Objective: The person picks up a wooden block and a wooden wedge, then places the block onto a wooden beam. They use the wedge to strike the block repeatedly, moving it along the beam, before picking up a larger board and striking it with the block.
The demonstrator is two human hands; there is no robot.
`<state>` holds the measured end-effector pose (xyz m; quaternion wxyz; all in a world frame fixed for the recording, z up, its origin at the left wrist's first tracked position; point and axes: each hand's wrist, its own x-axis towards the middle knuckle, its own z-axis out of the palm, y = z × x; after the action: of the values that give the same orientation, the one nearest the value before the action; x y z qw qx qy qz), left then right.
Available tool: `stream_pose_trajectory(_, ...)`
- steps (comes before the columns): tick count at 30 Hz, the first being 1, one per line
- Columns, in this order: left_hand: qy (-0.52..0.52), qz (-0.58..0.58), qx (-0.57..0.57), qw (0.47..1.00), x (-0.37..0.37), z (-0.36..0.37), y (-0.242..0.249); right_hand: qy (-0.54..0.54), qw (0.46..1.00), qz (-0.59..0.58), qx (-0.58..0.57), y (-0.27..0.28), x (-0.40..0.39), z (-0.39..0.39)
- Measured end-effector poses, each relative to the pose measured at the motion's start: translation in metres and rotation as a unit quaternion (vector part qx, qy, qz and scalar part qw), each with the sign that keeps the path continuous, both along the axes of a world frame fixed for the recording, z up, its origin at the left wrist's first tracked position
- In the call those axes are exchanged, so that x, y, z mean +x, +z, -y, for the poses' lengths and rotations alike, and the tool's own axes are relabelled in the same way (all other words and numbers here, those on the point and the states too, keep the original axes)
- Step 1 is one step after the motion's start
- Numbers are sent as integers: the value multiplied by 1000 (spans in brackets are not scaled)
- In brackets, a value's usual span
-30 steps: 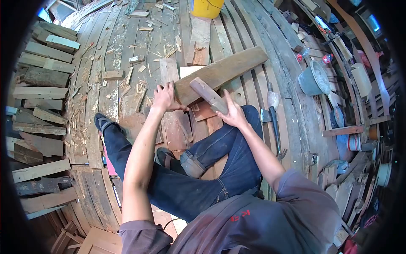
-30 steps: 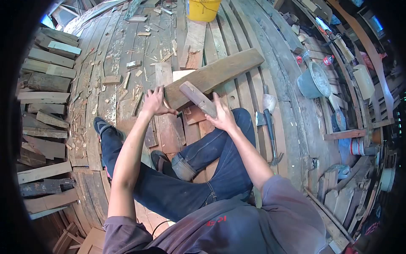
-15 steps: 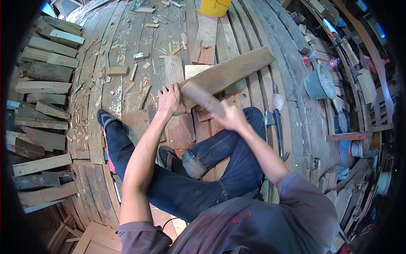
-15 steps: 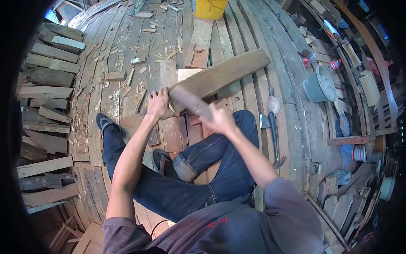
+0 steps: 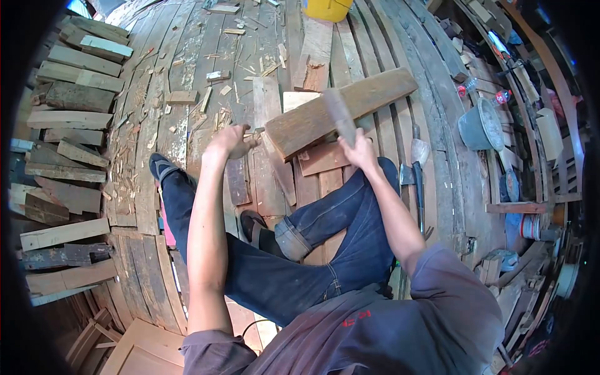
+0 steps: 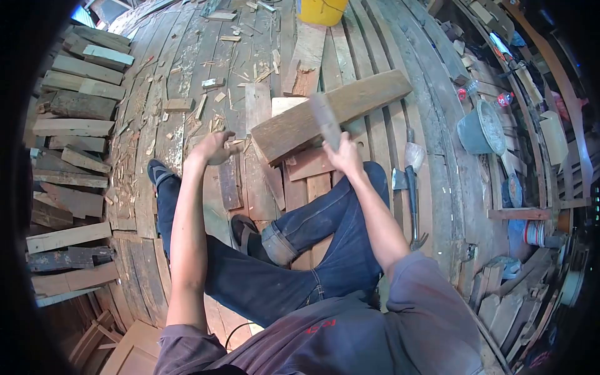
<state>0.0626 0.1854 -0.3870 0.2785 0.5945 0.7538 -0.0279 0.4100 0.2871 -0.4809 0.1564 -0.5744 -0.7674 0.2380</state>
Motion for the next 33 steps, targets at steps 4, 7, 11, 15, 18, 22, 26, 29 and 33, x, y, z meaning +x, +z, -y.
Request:
stream_pose_trajectory(4, 0, 6, 35, 999, -6, 3, 10, 70, 997, 9, -43, 1, -19, 43)
stream_pose_trajectory(7, 2, 7, 65, 998, -1, 3, 2, 128, 992, -5, -22, 7, -2, 34)
stream_pose_trajectory(11, -21, -11, 30, 999, 10, 3, -20, -47, 999, -1, -20, -15, 8, -3)
stream_pose_trajectory(15, -38, -35, 48, 998, 35, -10, -22, 123, 991, 39, -44, 13, -3, 32)
stream_pose_trajectory(18, -43, -47, 78, 995, 52, -11, -35, 76, 995, 7, -57, 7, 16, 14)
stream_pose_trajectory(22, -36, -61, 134, 988, 67, -4, -56, -11, 999, 18, -35, -11, 2, 20)
stream_pose_trajectory(26, -42, -70, 163, 983, 63, -4, -60, 97, 989, 35, -109, 15, 7, 31)
stream_pose_trajectory(29, -43, -90, 157, 983, 67, -4, -59, -1, 999, 23, -40, 7, 13, 8)
stream_pose_trajectory(33, -63, -120, 157, 978, 66, -3, -52, -50, 998, -17, -47, 1, 4, 3)
